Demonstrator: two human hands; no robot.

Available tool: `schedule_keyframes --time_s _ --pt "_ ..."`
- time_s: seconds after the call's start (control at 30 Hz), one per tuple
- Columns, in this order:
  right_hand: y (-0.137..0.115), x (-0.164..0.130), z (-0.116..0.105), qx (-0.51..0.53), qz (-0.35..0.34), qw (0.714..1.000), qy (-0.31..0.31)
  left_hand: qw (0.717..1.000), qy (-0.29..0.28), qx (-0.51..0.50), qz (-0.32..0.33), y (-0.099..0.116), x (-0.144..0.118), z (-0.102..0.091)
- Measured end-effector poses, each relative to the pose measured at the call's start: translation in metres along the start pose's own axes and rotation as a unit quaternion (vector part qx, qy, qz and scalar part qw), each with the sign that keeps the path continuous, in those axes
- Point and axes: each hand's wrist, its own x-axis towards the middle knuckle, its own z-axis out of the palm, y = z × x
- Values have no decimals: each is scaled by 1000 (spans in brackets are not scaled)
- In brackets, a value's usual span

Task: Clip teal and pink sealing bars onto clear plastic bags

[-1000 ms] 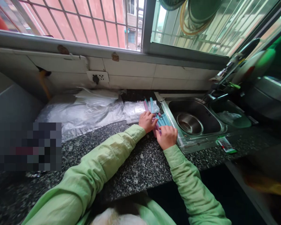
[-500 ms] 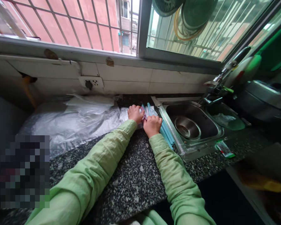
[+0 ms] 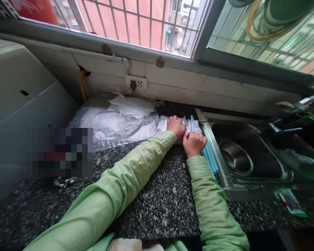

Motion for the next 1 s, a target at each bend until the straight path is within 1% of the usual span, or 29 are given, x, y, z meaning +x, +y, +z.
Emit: schedule_keyframes --time_s 0.17,0.37,0.57,0.67,0.83,0.9,1.0 --pt "0 -2 -1 8 -11 1000 12 1000 7 -2 -2 0 -3 -3" --pt "-4 -4 -5 -3 -36 996 80 1000 12 -5 -8 -1 -9 -8" --pt "-11 -7 -15 -5 -55 993 106 999 19 1 -27 -4 -23 -18" --pt "-18 -10 -22 8 -67 993 92 999 16 8 -45 -9 -33 -26" --pt "-35 -18 -38 34 -69 996 36 997 25 34 -64 -23 -52 -44" --pt "-43 -22 -46 44 -79 995 30 996 27 41 -72 -29 -60 -51" --pt "-56 -28 -56 56 -104 992 38 995 25 51 -88 -39 -72 -62"
